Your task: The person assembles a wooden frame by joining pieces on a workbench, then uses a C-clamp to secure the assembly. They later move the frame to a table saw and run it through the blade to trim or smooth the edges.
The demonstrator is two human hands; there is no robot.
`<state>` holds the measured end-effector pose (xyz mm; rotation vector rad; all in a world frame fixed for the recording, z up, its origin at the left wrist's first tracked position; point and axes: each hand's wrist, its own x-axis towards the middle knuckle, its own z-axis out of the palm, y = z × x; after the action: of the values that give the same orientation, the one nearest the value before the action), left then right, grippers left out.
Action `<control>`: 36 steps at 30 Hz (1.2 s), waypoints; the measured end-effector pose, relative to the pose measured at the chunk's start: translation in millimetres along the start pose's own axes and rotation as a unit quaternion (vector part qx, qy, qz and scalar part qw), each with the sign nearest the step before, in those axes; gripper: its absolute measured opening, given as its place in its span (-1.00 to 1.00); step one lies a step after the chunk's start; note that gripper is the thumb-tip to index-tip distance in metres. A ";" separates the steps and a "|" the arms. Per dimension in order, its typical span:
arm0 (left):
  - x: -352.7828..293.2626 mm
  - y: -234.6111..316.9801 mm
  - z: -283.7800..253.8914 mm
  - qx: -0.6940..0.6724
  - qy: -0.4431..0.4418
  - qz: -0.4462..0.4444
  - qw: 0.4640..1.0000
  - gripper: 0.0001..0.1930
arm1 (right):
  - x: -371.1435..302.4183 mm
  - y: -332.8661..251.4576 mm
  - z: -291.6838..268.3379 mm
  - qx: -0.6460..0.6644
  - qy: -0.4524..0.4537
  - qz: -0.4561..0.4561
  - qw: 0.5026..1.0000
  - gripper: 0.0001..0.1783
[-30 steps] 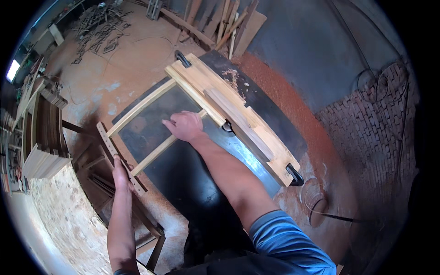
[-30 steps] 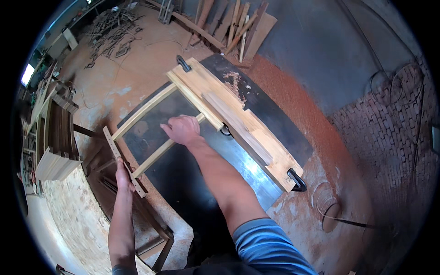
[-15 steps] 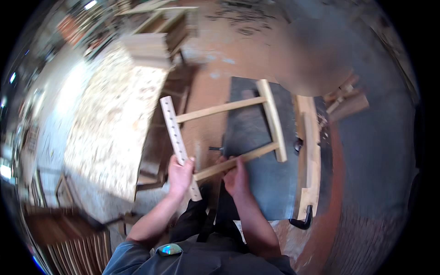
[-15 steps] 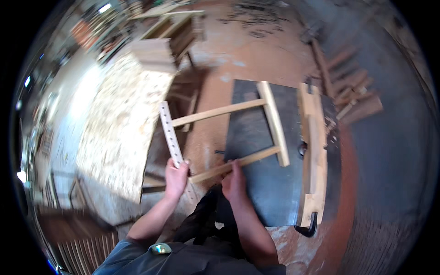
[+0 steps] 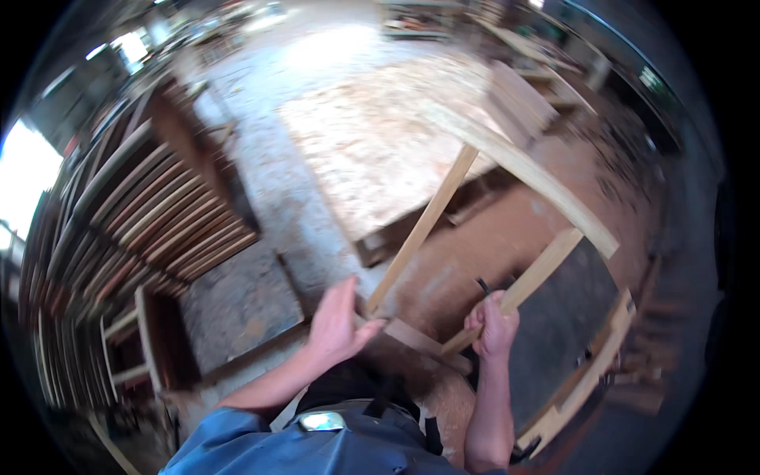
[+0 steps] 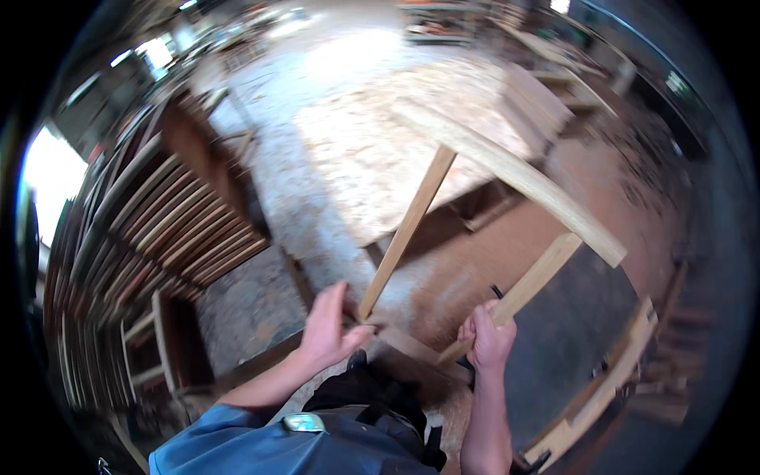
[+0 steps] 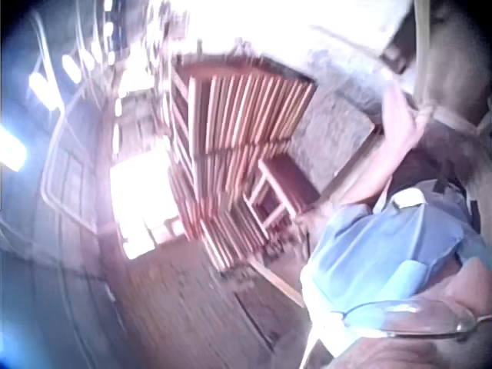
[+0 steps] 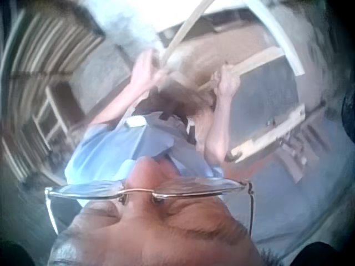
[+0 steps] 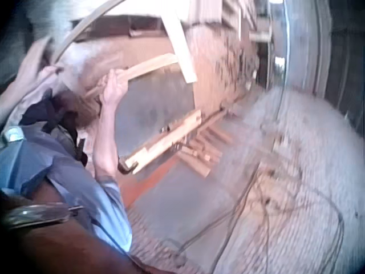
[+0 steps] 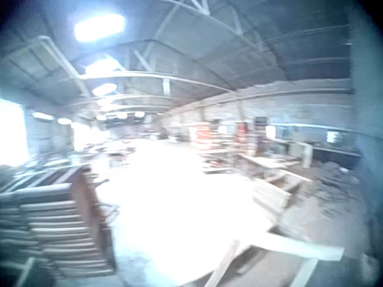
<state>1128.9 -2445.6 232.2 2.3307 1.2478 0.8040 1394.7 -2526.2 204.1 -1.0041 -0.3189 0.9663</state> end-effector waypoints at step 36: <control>-368.1 -343.5 -327.0 -0.285 0.526 -0.585 0.547 -0.63 | -103.7 158.0 148.7 -0.370 -0.187 0.032 0.910 -0.69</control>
<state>540.9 -2552.6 175.7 -0.0267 2.0040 1.6367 1158.1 -2496.4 172.4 -1.5153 -1.0343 1.1233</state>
